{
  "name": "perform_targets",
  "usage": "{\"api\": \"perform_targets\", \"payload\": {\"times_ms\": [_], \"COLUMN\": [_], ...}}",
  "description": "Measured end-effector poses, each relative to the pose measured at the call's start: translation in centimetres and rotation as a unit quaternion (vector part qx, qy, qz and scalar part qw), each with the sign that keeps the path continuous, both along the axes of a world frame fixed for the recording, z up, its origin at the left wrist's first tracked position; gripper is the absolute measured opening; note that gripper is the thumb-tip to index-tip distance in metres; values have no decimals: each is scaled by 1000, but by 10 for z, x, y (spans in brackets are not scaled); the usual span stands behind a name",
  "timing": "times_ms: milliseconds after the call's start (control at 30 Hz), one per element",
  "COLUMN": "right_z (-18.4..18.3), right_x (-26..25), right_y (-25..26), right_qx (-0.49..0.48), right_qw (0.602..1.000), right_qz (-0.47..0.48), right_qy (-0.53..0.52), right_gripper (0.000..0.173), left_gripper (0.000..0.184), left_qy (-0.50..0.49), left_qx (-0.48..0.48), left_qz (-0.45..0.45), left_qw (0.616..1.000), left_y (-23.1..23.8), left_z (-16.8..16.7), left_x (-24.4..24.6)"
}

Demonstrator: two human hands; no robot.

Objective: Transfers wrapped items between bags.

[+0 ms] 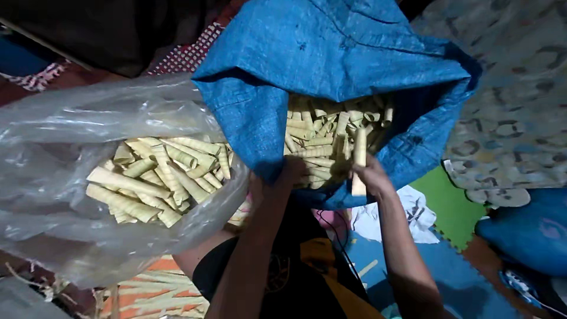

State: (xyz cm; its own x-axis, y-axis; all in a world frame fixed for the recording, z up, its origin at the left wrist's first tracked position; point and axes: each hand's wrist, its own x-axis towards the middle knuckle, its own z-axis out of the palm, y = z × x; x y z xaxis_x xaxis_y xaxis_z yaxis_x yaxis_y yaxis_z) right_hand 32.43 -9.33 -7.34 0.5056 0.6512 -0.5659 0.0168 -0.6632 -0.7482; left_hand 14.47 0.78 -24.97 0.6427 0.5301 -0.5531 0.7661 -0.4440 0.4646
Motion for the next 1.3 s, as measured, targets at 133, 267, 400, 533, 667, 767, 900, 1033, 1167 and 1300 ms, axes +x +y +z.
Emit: {"api": "perform_targets", "payload": {"times_ms": [133, 267, 400, 533, 667, 767, 900, 1033, 1167, 1300], "right_z": [-19, -55, -103, -127, -118, -101, -39, 27, 72, 91], "right_x": [31, -1, -8, 20, 44, 56, 57, 42, 47, -26], "right_y": [68, 127, 105, 77, 48, 38, 33, 28, 40, 81], "right_qx": [-23, -208, -191, -122, 16, 31, 171, 416, 599, 645], "right_qw": [959, 799, 757, 777, 818, 894, 942, 885, 773, 706], "right_qz": [208, 512, 565, 532, 460, 345, 150, 7, -194, -289], "right_qy": [-191, -239, -266, -314, -344, -286, -246, -207, -77, 38], "right_gripper": [54, 47, 49, 80, 75, 77, 87, 78, 47, 32], "left_gripper": [42, 61, 47, 37, 33, 23, 27, 23, 13, 30], "left_qy": [4, -116, -220, 3, 15, -87, -18, 5, -156, -122], "left_qx": [-100, -139, -58, -144, -155, -140, -147, 7, 172, 229], "left_qz": [44, 196, 89, -130, -46, 46, 22, -87, 28, 269], "left_qw": [994, 964, 970, 981, 987, 985, 989, 996, 972, 928], "left_y": [25, 18, -11, -45, -43, -40, -33, -36, -35, -27], "left_z": [88, 163, 195, 235, 208, 137, 86, 85, 187, 276], "left_x": [-20, -46, -40, -6, 34, 63, 76, 81, 24, -126]}}
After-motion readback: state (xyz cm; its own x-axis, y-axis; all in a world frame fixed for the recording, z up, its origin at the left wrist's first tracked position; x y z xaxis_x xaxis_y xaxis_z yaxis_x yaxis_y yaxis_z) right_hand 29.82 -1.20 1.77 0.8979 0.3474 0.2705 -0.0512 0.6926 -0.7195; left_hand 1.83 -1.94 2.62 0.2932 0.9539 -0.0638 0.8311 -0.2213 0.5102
